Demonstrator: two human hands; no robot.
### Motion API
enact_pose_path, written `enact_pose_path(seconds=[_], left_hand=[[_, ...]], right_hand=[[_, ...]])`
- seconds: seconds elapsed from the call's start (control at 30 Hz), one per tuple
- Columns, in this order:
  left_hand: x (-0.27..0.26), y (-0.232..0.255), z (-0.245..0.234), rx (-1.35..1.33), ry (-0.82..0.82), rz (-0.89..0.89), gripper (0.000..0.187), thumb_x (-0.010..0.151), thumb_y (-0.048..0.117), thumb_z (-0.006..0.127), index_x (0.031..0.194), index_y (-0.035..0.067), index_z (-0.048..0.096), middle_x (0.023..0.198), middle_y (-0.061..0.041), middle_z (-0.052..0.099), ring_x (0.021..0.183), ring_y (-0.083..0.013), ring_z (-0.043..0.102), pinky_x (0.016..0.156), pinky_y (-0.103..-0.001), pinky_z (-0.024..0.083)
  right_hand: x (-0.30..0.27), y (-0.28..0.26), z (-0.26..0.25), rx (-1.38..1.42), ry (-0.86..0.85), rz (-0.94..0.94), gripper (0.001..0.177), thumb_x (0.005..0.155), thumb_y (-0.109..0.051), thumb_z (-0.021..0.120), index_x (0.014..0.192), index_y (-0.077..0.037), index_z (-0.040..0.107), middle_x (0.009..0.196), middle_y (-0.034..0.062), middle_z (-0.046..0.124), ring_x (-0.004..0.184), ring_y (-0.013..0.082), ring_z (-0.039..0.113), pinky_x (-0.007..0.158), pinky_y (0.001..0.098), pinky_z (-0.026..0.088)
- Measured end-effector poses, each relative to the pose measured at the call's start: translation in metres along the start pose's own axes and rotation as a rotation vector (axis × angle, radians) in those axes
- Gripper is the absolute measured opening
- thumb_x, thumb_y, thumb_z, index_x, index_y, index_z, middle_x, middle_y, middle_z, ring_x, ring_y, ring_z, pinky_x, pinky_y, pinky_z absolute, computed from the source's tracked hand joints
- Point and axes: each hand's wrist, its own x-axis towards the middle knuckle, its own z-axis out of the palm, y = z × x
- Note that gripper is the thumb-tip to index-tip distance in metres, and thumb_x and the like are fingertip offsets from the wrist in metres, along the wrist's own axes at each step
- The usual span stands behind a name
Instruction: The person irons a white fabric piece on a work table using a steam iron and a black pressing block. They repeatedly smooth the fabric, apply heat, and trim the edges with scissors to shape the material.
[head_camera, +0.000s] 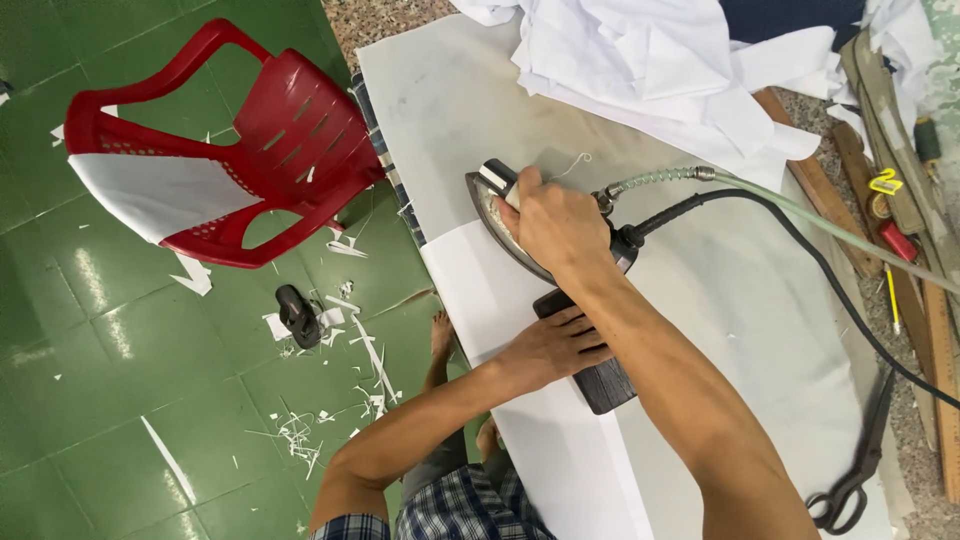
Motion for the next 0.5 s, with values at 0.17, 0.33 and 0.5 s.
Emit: enact_pose_path(seconds=[0.17,0.33,0.5], left_hand=[[0.004,-0.012,0.003,0.06,-0.128,-0.033,0.053,0.098,0.018,0.064,0.148,0.022,0.047,0.146,-0.007,0.053,0.143,-0.021,0.041,0.127,-0.044,0.022],[0.012,-0.027,-0.008,-0.006,-0.368,-0.048,0.06,0.1,0.02,0.061,0.154,0.027,0.035,0.159,-0.001,0.041,0.151,-0.0203,0.028,0.129,-0.047,0.009],[0.02,-0.032,-0.012,-0.143,-0.588,-0.077,0.062,0.099,0.026,0.058,0.155,0.027,0.032,0.164,0.0,0.032,0.155,-0.0185,0.016,0.129,-0.046,-0.002]], right_hand=[[0.013,-0.006,-0.015,-0.014,-0.056,-0.045,0.044,0.102,-0.052,0.047,0.104,-0.008,0.05,0.069,0.015,0.07,0.064,0.035,0.075,0.058,0.0479,0.061],[0.022,-0.007,-0.021,-0.028,-0.033,-0.086,0.043,0.102,-0.052,0.048,0.101,-0.009,0.051,0.066,0.0139,0.069,0.062,0.0335,0.075,0.056,0.0456,0.061],[0.027,-0.008,-0.037,0.099,-0.086,-0.099,0.043,0.102,-0.048,0.055,0.101,-0.005,0.052,0.071,0.0181,0.071,0.067,0.0388,0.075,0.06,0.05,0.061]])
